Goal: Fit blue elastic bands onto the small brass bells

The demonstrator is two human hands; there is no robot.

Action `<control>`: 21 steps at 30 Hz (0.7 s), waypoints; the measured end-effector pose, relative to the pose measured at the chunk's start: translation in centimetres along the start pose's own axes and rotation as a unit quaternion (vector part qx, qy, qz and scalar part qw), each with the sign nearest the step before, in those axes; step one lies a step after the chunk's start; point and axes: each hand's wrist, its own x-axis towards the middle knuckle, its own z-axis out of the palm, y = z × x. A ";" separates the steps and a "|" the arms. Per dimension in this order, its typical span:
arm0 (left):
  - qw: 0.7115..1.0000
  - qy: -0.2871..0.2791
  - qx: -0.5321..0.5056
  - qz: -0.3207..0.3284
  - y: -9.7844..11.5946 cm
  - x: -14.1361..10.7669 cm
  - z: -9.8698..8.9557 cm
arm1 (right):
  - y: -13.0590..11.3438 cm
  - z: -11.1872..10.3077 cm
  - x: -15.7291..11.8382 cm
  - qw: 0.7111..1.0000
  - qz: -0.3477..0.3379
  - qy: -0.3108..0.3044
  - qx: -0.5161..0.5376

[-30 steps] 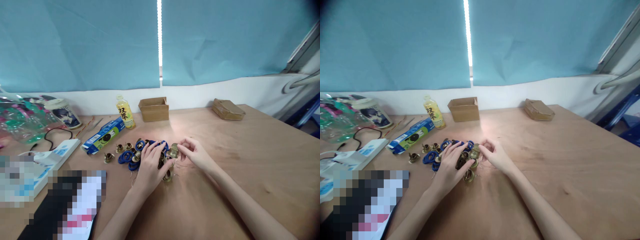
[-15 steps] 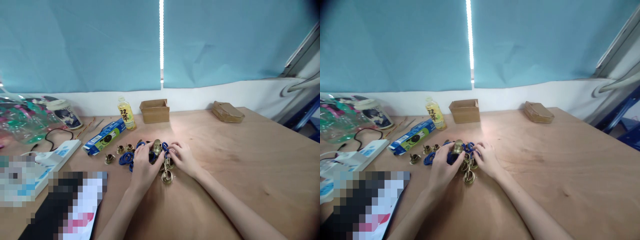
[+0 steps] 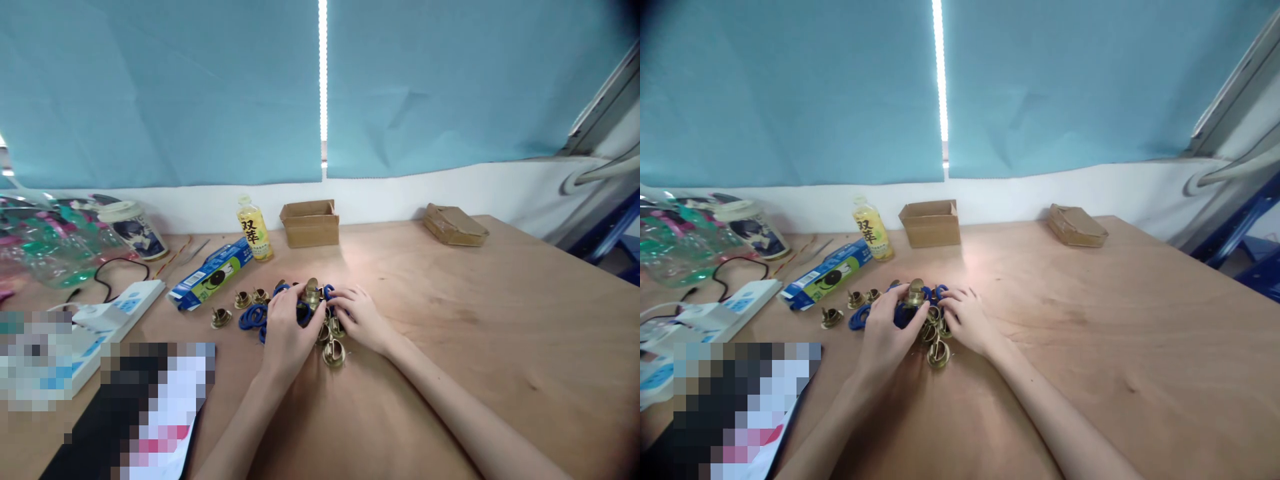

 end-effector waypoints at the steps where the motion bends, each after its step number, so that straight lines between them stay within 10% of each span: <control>1: 1.000 0.001 -0.003 -0.001 -0.1 0.0 0.0 | 0.0 0.0 0.0 1.000 0.004 0.004 0.002; 10: 0.987 -0.068 -0.145 0.007 0.3 0.0 0.0 | -1.9 -3.9 0.5 0.960 0.113 0.134 0.219; 18: 0.894 -0.180 -0.397 -0.105 1.5 -0.9 1.0 | -2.4 -5.5 0.7 0.745 0.268 0.177 0.585; 21: 0.850 -0.225 -0.453 -0.149 1.8 -1.1 1.1 | -2.5 -5.5 0.7 0.709 0.281 0.148 0.629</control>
